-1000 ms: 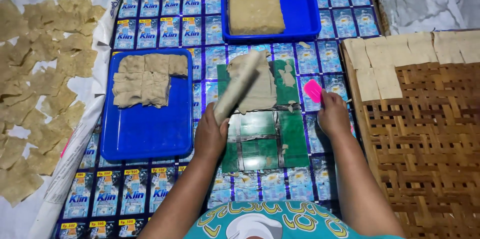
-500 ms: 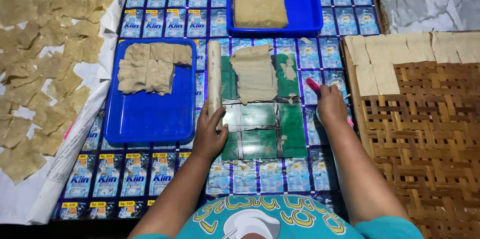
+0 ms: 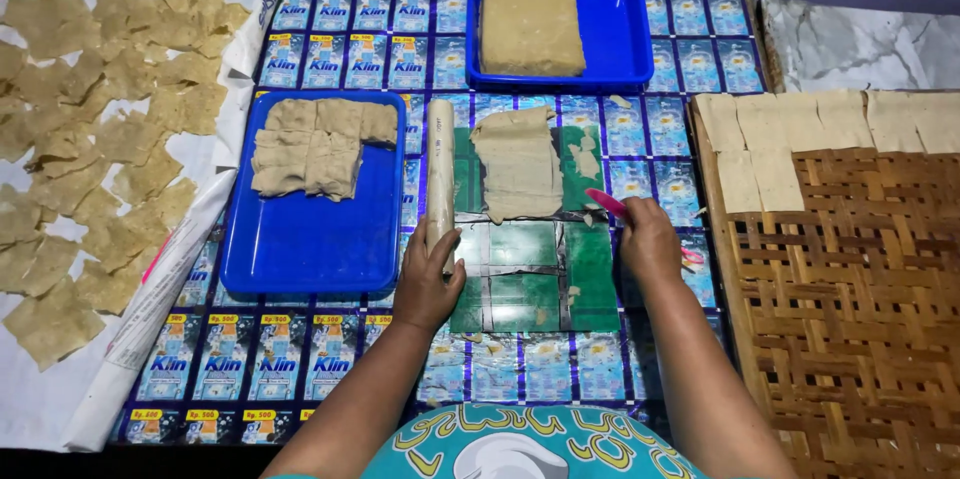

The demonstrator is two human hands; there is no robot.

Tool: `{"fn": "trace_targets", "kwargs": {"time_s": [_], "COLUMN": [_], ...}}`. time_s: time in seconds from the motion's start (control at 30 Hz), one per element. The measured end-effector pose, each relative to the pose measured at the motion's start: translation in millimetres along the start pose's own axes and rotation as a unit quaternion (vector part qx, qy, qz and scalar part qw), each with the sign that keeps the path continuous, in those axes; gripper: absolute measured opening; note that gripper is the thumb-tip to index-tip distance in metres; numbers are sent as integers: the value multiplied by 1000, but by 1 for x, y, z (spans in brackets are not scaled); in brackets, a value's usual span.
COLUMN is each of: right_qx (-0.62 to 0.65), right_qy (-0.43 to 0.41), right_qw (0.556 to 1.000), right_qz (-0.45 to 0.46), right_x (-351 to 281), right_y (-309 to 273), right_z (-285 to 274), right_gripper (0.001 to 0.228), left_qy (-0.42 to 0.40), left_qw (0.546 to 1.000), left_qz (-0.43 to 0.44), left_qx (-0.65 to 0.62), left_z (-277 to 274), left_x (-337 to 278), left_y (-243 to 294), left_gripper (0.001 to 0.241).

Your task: The person is using a wooden rolling pin to flatten dough on a mat, cutting it into square shapes with a spatula, and organizing the pieces on a bamboo tray.

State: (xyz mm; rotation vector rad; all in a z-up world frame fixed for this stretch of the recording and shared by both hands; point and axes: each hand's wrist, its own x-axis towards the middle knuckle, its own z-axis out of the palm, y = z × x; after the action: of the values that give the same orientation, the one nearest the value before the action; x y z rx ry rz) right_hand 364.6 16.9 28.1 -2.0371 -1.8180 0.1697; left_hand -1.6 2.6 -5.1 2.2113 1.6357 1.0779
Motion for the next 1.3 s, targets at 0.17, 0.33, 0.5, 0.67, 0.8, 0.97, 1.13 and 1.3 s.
{"fn": "trace_targets", "kwargs": {"time_s": [0.17,0.33,0.5,0.67,0.8,0.97,1.13,1.3], "right_qx": [-35,-58,-113,-168,-199,-208,-228,-223], "right_qy": [25,33,10,-47,-79,-71,-70,-56], "right_qw": [999,995,986,971,958,954,948,945], "right_qz": [-32,-72,-121,-162,-189,-202,-213,-231], "right_x": [13,27,50,55,58,62,63,64], "right_y": [1,1,4,-9,-20,-14,-18,-32], "right_z": [-8,-14,-16,-15,-14,1,9,15], "right_gripper": [15,14,16,6,5,10,10,12], "left_qy": [10,3,3,-1,0,3,10,6], "left_qw": [1000,1000,1000,1000,1000,1000,1000,1000], "left_qz": [5,2,0,-3,-3,0,5,3], "left_qx": [8,14,8,13,15,17,21,18], "left_z": [1,-2,1,-2,-1,-1,2,2], "left_x": [1,0,-1,-1,-2,0,-1,0], "left_y": [-2,2,0,2,1,1,-1,-1], "left_gripper": [56,54,54,54,53,52,53,52]}}
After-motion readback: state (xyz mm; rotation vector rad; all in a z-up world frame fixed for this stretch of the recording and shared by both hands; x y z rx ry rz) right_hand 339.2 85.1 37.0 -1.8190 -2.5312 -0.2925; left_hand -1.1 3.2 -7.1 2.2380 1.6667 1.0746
